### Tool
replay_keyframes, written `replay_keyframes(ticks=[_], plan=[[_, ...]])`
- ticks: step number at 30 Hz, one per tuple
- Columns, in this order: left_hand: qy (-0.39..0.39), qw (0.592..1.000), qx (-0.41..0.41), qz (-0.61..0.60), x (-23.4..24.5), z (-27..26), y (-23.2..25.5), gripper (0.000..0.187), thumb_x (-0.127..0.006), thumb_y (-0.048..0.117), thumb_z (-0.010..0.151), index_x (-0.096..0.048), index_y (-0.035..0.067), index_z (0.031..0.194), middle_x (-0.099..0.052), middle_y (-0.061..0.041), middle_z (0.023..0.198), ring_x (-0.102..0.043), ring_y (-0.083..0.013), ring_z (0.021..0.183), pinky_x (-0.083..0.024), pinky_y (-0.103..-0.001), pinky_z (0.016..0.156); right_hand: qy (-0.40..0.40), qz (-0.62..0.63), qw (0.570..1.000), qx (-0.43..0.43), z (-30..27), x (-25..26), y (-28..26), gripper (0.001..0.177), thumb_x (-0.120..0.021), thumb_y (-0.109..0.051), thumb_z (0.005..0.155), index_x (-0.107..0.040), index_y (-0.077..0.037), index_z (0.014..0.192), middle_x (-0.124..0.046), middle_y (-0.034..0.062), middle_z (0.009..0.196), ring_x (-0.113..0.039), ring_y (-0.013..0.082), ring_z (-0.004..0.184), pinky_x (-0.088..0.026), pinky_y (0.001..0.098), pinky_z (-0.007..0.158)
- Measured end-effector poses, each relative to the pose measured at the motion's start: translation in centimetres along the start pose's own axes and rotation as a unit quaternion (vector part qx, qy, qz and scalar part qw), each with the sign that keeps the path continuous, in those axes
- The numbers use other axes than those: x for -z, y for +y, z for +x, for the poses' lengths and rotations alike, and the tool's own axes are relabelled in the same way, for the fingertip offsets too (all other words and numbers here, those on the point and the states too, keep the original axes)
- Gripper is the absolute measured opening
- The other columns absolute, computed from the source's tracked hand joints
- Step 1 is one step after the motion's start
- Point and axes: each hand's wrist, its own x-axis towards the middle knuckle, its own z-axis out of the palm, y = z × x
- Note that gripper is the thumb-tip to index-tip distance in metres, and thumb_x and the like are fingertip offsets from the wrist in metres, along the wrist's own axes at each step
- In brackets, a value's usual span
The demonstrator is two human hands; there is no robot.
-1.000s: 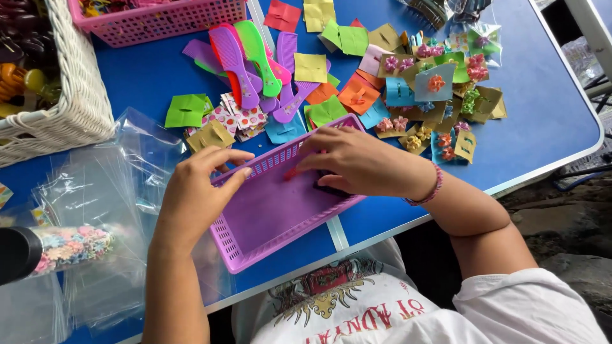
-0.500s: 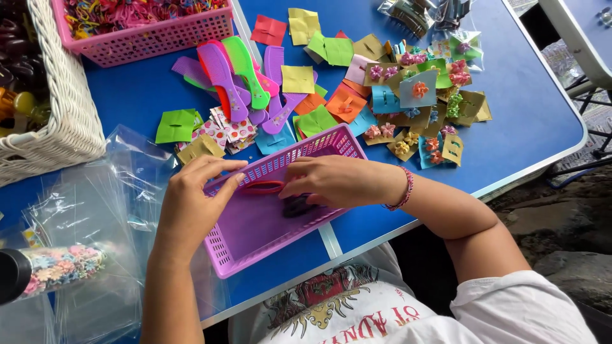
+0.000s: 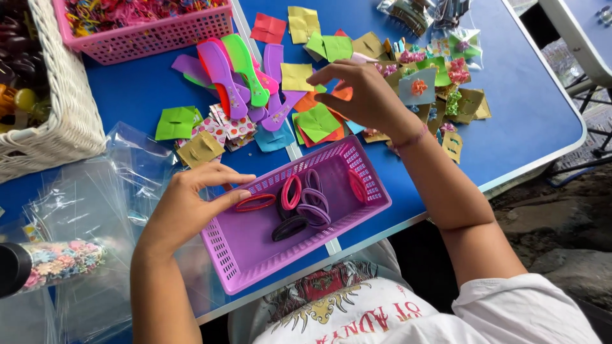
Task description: The person assembles small flower-shaped hair accessories by attaching them to cardboard backings. They pick up each flower, align it with a backing, and place the completed unit on the table. The process is repeated for multiple items.
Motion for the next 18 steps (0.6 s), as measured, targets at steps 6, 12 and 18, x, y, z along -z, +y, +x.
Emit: replay_keyframes(ticks=[6, 12, 18], plan=[[-0.004, 1.0, 0.012, 0.006, -0.2, 0.0, -1.0, 0.024, -0.082, 0.018, 0.083, -0.084, 0.019, 0.107, -0.082, 0.0, 0.106, -0.063, -0.0185, 0.122, -0.044, -0.035, 0.111, -0.238, -0.084, 0.962, -0.101, -0.5, -3.0, 3.2, 0.078, -0.084, -0.04, 0.081, -0.05, -0.021, 0.148, -0.034, 0.017, 0.159, -0.034, 0.0383, 0.145, -0.042, 0.0582, 0.106], [-0.015, 0.999, 0.031, 0.018, 0.0, 0.2, -1.2, 0.026, -0.082, 0.02, 0.083, -0.083, 0.022, 0.109, -0.082, 0.001, 0.113, -0.054, -0.0262, 0.144, -0.039, -0.039, 0.121, -0.209, -0.09, 0.969, -0.093, -0.4, -2.6, 4.2, 0.063, -0.083, -0.035, 0.084, -0.059, -0.021, 0.14, -0.047, 0.0124, 0.148, -0.044, 0.0347, 0.132, -0.049, 0.0513, 0.095], [-0.015, 1.0, 0.006, 0.024, 0.0, 0.1, -1.4, 0.024, -0.081, 0.02, 0.085, -0.083, 0.02, 0.108, -0.082, 0.001, 0.112, -0.057, -0.0254, 0.141, -0.039, -0.039, 0.121, -0.105, -0.106, 0.988, -0.039, -0.4, -2.3, 5.8, 0.03, -0.079, -0.011, 0.094, -0.071, -0.009, 0.123, -0.066, 0.0151, 0.121, -0.067, 0.0303, 0.1, -0.056, 0.0416, 0.074]])
